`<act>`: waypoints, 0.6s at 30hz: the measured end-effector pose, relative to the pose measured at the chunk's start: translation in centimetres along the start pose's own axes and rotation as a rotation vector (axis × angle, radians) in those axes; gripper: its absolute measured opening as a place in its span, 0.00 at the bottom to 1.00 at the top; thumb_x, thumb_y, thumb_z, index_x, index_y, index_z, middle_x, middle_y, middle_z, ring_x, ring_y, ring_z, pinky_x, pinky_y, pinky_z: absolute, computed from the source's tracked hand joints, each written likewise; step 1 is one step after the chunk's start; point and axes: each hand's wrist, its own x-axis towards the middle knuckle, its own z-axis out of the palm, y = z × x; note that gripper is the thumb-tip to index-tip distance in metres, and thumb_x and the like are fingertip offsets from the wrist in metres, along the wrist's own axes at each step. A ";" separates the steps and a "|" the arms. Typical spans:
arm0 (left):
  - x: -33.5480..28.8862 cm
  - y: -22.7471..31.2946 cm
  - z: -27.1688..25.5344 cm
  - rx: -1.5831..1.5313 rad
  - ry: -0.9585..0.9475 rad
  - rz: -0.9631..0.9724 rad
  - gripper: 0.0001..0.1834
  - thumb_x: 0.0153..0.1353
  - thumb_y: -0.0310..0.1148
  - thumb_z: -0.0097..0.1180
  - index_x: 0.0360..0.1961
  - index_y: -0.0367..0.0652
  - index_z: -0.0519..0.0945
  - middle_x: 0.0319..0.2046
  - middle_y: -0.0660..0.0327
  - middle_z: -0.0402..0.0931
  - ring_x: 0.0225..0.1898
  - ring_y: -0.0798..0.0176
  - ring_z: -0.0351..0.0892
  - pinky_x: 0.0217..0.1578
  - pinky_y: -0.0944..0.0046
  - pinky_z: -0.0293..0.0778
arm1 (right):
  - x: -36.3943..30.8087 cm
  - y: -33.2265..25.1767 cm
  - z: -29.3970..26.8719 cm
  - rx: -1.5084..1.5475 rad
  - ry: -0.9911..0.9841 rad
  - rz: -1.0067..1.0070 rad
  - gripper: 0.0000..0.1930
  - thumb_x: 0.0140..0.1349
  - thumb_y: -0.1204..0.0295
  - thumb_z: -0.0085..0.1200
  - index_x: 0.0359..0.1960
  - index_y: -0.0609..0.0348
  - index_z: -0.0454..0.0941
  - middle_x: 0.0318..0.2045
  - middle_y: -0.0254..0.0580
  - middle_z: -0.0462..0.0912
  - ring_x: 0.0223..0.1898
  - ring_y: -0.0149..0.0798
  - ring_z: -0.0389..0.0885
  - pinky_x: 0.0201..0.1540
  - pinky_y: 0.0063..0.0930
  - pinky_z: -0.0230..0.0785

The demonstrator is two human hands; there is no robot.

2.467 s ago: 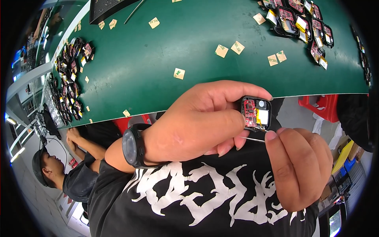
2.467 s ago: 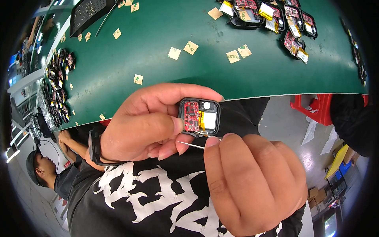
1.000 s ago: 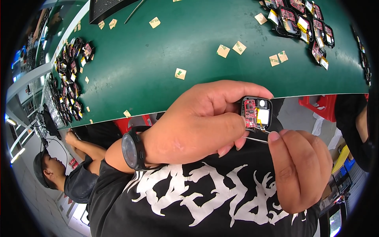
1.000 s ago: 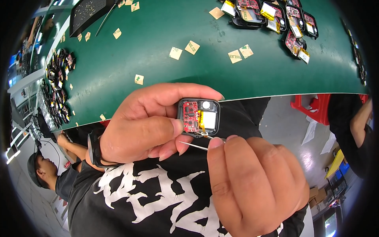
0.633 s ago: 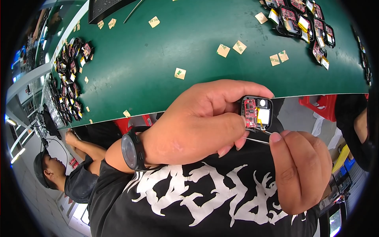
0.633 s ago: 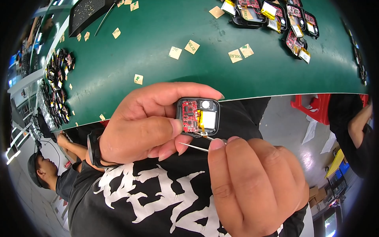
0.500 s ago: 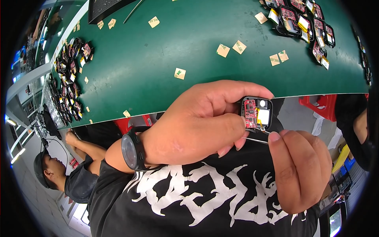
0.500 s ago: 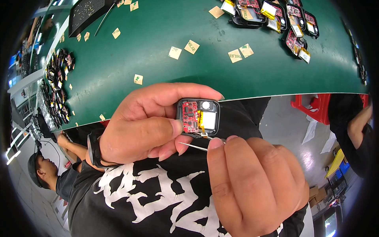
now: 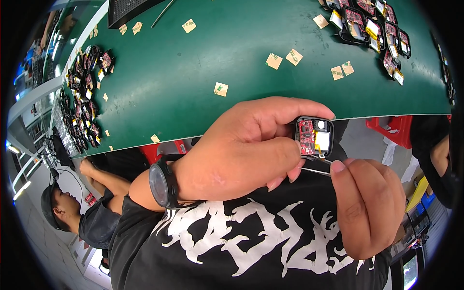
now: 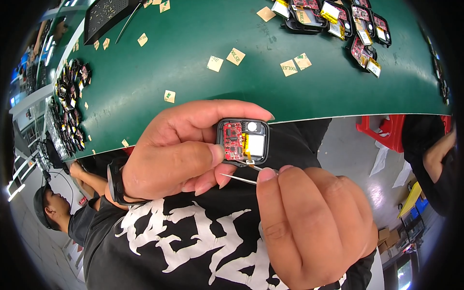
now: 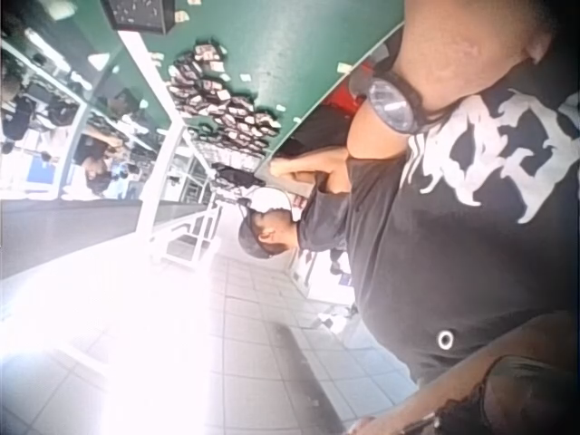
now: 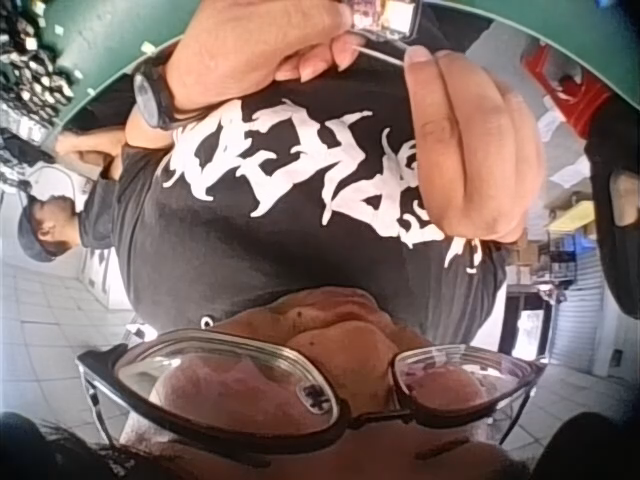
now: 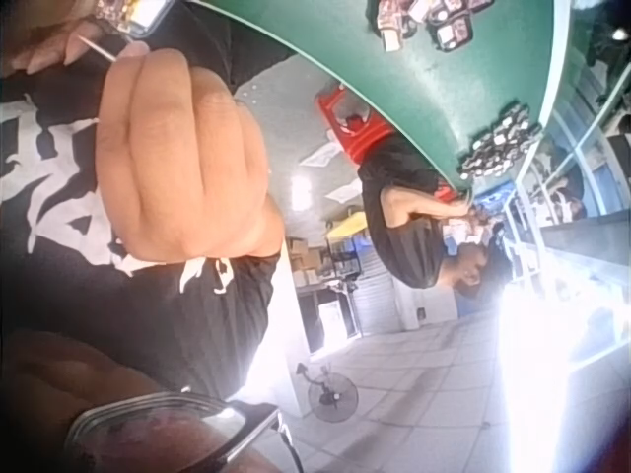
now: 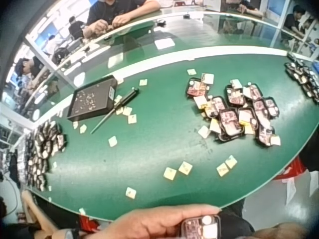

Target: Assembling small electronic components, specifically placing batteries and applying adhesive stickers to smartwatch-like devices on a production line.

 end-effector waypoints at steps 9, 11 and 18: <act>0.0 0.0 0.2 -0.031 -0.001 0.024 0.28 0.65 0.20 0.41 0.68 0.34 0.68 0.27 0.60 0.78 0.17 0.79 0.66 0.18 0.77 0.64 | 0.2 -0.6 -0.2 -0.014 -0.014 0.049 0.21 0.40 0.86 0.63 0.41 0.77 0.81 0.34 0.56 0.80 0.28 0.47 0.82 0.25 0.30 0.73; 0.0 0.1 0.2 -0.029 0.002 0.019 0.28 0.65 0.20 0.41 0.68 0.35 0.68 0.27 0.60 0.78 0.17 0.79 0.66 0.18 0.77 0.64 | 0.2 -0.5 -0.2 -0.004 -0.008 0.051 0.21 0.40 0.86 0.63 0.41 0.77 0.81 0.34 0.56 0.80 0.28 0.47 0.82 0.25 0.30 0.73; -0.1 0.0 0.0 0.010 0.007 -0.001 0.28 0.65 0.21 0.41 0.68 0.35 0.69 0.27 0.60 0.78 0.17 0.79 0.67 0.18 0.77 0.64 | 0.3 -0.4 -0.1 0.008 -0.007 0.037 0.20 0.41 0.86 0.63 0.41 0.77 0.81 0.33 0.56 0.80 0.27 0.47 0.82 0.24 0.30 0.72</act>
